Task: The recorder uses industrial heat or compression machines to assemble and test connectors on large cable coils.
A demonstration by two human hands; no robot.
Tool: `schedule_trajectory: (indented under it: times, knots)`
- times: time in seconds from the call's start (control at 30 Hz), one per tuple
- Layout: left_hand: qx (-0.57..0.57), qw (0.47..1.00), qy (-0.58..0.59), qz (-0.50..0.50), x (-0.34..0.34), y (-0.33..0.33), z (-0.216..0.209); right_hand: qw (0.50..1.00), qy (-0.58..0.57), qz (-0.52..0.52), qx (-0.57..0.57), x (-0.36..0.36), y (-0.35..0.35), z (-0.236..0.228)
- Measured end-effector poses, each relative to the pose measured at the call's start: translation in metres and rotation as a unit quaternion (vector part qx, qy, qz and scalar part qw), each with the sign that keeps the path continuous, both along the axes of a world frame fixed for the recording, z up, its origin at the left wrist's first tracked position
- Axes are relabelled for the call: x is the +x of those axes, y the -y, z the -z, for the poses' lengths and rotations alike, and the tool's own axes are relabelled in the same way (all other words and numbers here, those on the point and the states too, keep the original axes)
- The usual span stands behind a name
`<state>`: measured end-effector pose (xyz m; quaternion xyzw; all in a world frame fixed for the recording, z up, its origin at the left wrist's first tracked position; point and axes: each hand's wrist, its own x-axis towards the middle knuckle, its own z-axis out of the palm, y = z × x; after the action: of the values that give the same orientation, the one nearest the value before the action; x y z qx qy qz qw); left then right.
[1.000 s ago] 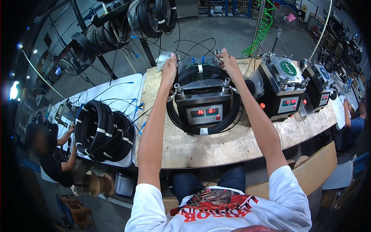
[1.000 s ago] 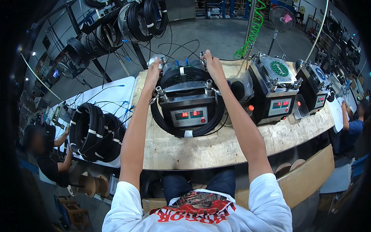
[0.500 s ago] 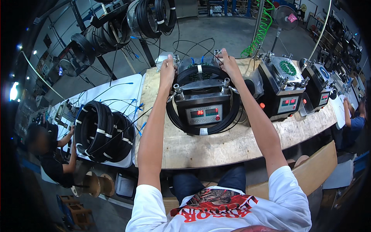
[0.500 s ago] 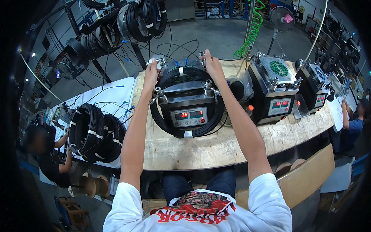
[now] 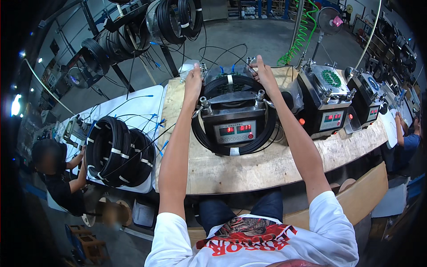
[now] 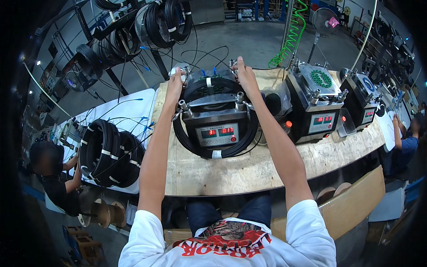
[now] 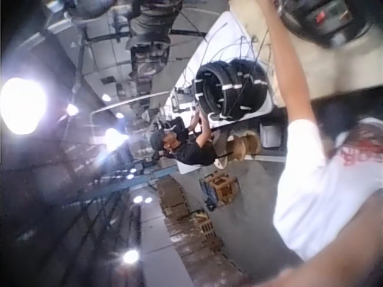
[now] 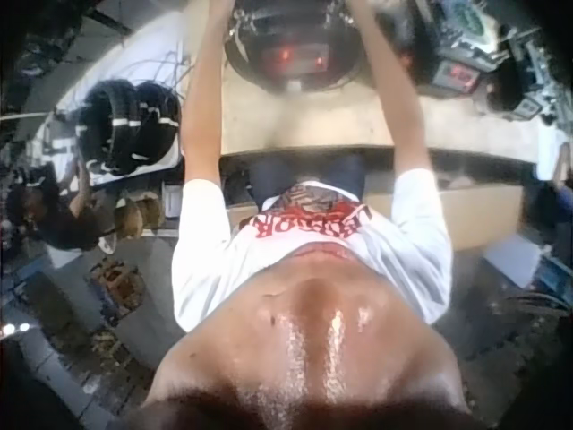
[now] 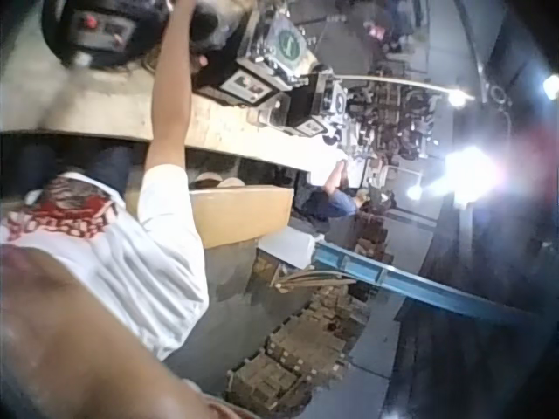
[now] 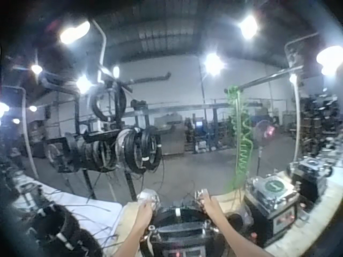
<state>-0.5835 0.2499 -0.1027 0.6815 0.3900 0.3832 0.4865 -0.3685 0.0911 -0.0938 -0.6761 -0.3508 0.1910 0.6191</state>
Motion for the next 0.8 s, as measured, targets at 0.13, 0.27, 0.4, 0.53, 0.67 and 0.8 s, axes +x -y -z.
schedule_trajectory:
  times: [0.13,0.27,0.4,0.53,0.67,0.8]
  knots:
    - [0.010,1.000,0.005,-0.002,0.000,-0.003,0.003,1.000,-0.010,-0.002,0.027,-0.001,-0.001,0.002]
    - [0.011,0.999,0.036,0.002,0.005,-0.003,0.004,0.998,-0.045,-0.028,0.036,0.003,0.000,0.002]
    - [0.018,0.999,0.042,-0.002,0.007,-0.009,0.009,0.997,-0.056,-0.027,0.053,-0.002,-0.002,0.001]
    - [0.030,0.999,0.027,-0.004,0.007,-0.003,0.004,0.999,-0.009,-0.011,0.052,0.000,0.001,0.002]
    - [-0.010,1.000,-0.018,0.005,0.000,0.006,-0.006,0.999,0.014,-0.002,0.044,-0.005,0.000,-0.002]
    - [-0.003,1.000,-0.012,-0.008,-0.004,0.005,-0.004,0.999,0.011,-0.008,0.039,-0.007,0.000,-0.003]
